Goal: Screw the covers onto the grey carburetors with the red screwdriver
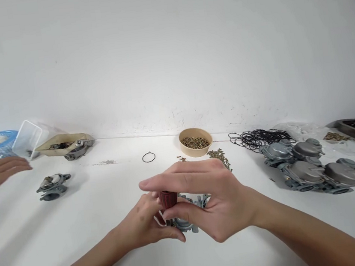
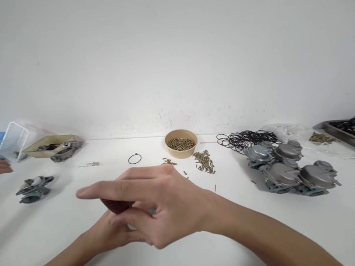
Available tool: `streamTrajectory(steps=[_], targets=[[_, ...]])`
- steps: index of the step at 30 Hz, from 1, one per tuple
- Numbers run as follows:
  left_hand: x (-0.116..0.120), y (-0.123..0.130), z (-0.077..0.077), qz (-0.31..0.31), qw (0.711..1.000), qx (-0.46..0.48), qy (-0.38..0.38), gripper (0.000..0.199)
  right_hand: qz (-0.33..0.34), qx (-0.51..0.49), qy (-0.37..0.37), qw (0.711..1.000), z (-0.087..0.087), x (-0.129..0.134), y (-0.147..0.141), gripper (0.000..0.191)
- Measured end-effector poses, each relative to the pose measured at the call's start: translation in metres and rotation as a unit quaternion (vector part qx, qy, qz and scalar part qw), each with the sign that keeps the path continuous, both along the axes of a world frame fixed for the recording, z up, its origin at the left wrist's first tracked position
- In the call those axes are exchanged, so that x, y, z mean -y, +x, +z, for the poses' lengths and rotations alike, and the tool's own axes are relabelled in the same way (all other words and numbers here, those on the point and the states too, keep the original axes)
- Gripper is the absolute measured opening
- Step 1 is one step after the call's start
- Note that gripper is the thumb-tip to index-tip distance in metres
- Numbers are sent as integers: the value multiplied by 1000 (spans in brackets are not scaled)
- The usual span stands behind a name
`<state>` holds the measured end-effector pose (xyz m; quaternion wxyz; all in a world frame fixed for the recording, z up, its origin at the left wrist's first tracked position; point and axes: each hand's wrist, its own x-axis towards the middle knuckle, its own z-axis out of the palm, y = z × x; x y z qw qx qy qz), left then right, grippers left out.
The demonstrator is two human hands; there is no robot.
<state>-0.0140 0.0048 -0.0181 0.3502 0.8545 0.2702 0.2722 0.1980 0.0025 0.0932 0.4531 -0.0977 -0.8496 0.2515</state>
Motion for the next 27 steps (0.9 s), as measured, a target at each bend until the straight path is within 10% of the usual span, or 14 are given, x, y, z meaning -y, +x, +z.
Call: streamTrajectory(steps=[27], targets=[[-3, -4, -11, -11, 994, 76, 73, 64, -13, -37, -20, 999, 0, -5, 2, 50]])
